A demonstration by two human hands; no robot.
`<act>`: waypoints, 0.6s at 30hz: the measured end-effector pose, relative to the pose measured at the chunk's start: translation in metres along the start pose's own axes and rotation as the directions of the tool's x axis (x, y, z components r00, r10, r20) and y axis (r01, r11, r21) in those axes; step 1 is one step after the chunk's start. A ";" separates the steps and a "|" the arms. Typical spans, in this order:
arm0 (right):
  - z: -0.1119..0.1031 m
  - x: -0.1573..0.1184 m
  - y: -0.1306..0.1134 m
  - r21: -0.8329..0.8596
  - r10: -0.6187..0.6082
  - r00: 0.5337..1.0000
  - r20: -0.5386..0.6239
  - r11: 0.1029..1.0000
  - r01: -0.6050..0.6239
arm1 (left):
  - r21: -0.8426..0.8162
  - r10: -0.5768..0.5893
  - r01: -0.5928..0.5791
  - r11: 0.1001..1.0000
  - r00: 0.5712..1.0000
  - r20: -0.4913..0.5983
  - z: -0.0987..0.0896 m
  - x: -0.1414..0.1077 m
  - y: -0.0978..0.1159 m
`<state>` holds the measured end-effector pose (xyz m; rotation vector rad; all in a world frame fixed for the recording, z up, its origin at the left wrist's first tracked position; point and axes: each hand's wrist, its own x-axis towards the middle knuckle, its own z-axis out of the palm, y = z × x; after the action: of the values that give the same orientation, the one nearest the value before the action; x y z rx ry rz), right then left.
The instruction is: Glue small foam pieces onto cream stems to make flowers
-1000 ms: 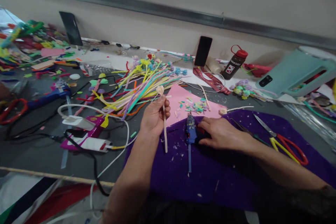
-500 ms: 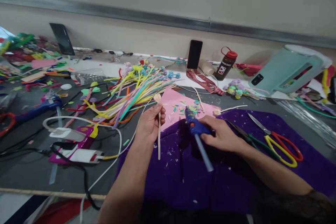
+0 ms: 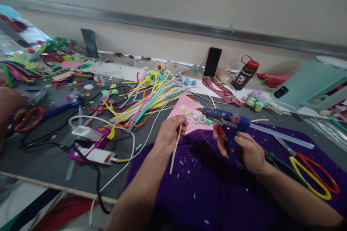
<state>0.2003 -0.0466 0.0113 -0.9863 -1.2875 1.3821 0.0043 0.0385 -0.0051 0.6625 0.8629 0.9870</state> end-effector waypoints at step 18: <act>0.012 0.009 0.012 -0.358 -0.152 0.985 0.080 0.918 0.171 | -0.082 0.015 -0.012 0.997 0.999 0.040 -0.002 0.000 -0.003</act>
<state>0.1852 -0.0398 0.0010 -1.0670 -1.6654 1.0669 0.0040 0.0371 -0.0083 0.6172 0.7793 1.0124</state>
